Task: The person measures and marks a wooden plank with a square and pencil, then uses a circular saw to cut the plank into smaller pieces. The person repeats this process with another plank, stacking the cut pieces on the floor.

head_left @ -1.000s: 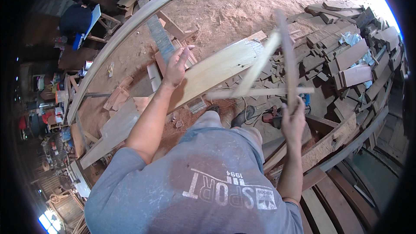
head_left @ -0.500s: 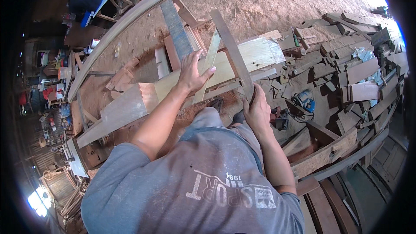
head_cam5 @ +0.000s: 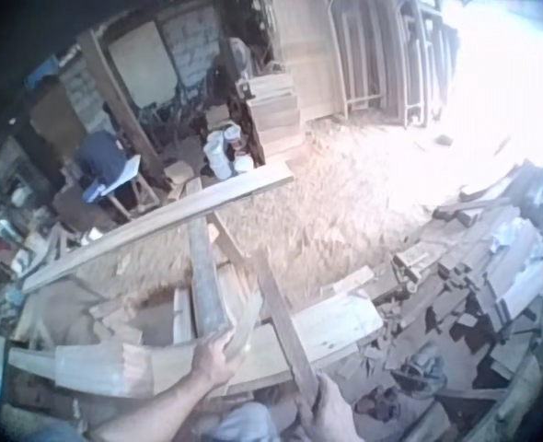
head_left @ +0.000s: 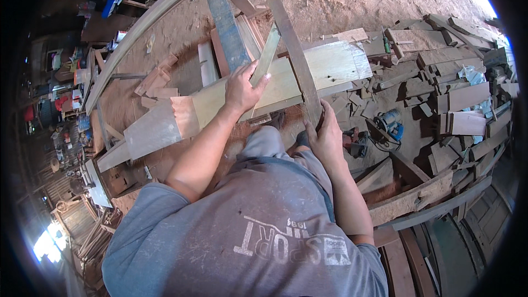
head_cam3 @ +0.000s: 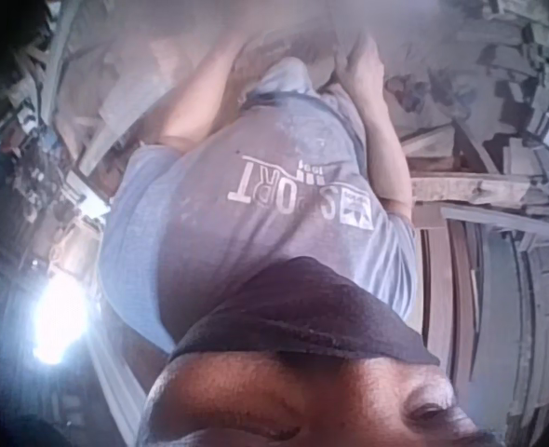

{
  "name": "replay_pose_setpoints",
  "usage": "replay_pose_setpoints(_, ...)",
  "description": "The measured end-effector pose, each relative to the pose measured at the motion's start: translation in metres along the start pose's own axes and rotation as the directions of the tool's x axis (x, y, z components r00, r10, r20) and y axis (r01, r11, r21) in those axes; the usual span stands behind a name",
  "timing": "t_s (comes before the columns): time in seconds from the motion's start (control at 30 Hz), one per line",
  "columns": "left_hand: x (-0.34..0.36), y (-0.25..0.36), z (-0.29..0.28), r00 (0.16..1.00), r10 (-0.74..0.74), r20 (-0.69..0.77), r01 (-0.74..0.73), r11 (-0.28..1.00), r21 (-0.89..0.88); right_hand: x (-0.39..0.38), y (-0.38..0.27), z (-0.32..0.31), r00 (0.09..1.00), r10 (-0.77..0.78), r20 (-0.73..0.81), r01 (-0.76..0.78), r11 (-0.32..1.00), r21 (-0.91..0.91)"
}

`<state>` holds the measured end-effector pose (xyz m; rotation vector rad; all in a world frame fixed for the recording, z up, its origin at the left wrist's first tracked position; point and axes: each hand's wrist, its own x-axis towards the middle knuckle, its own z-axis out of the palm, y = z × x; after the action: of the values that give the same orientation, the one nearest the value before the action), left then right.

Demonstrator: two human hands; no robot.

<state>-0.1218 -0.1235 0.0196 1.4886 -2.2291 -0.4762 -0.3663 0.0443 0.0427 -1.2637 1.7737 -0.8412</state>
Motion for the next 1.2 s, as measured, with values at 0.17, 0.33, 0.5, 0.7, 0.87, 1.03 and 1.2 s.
replay_pose_setpoints(0.17,0.002,-0.001,0.001,0.999,-0.039,-0.002,0.039,0.999,-0.036,0.002,0.0,-0.002,0.999,-0.03,-0.017,0.029,0.999,-0.039)
replay_pose_setpoints(0.33,0.003,0.003,0.0,0.999,-0.046,0.001,0.046,0.999,-0.016,0.003,0.003,-0.003,1.0,0.002,-0.005,-0.002,1.0,-0.007)
replay_pose_setpoints(0.5,0.004,0.007,-0.001,0.996,-0.092,0.005,0.092,0.993,-0.075,0.004,0.006,-0.003,0.998,-0.065,-0.023,0.064,0.998,-0.017)
replay_pose_setpoints(0.7,0.003,0.007,-0.003,0.994,-0.11,0.026,0.111,0.991,-0.069,0.005,-0.004,-0.008,0.998,0.046,0.05,-0.048,0.998,0.047)
replay_pose_setpoints(0.87,0.004,0.007,-0.002,0.997,-0.069,0.024,0.069,0.997,-0.017,0.005,0.001,-0.006,0.999,-0.033,-0.002,0.033,0.999,-0.004)
replay_pose_setpoints(1.03,0.009,0.024,-0.002,1.0,-0.006,-0.011,0.006,0.999,0.034,0.001,0.016,-0.013,0.996,0.035,-0.087,-0.026,0.994,0.11)
replay_pose_setpoints(1.2,0.014,0.019,0.003,0.987,0.156,0.036,-0.155,0.988,-0.025,-0.009,0.125,-0.011,0.889,0.371,-0.268,-0.282,0.905,0.32)
